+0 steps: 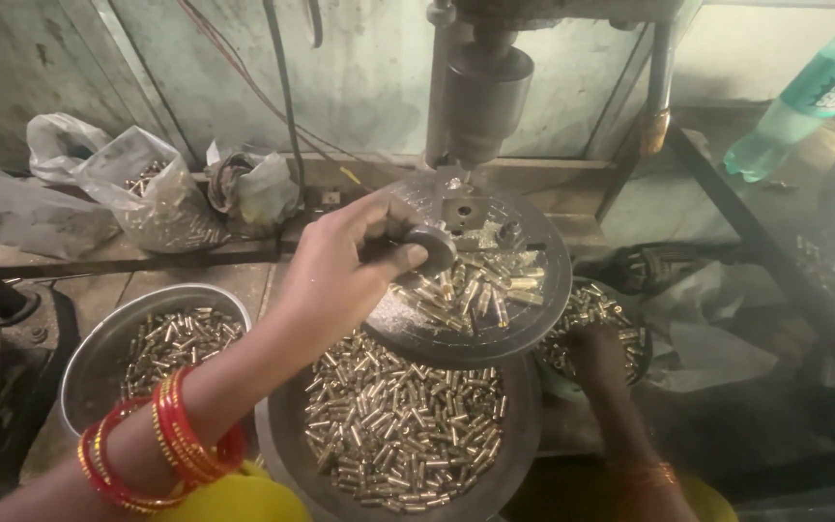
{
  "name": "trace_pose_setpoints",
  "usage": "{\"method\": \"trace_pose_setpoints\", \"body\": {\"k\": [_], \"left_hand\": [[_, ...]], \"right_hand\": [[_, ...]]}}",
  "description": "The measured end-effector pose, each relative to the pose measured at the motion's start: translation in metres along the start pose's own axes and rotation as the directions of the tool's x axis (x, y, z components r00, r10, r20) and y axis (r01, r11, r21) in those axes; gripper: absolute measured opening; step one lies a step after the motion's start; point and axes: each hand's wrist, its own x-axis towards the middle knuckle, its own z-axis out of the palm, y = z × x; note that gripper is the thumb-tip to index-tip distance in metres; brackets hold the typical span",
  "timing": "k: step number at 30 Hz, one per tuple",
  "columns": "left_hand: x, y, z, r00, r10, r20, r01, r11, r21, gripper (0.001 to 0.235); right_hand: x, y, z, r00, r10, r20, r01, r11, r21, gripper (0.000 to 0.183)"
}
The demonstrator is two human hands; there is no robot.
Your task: The operator is feeding small metal parts into a jig on a manual press and operating the lever to process each piece.
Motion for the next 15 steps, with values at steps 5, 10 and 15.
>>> {"method": "trace_pose_setpoints", "body": {"k": [5, 10, 15], "left_hand": [[0.001, -0.009, 0.002, 0.998, 0.049, 0.033, -0.04, 0.972, -0.229, 0.029], [0.01, -0.022, 0.013, 0.986, 0.01, 0.168, 0.08, 0.851, -0.52, 0.022], [0.007, -0.024, 0.018, 0.948, 0.104, 0.302, 0.111, 0.782, -0.614, 0.026]], "right_hand": [[-0.013, -0.034, -0.042, 0.957, 0.215, -0.195, -0.135, 0.924, 0.358, 0.021], [-0.032, -0.149, -0.173, 0.912, 0.336, -0.235, -0.141, 0.795, 0.59, 0.016], [-0.049, -0.236, -0.252, 0.89, 0.425, -0.166, 0.038, 0.293, 0.955, 0.018]]}}
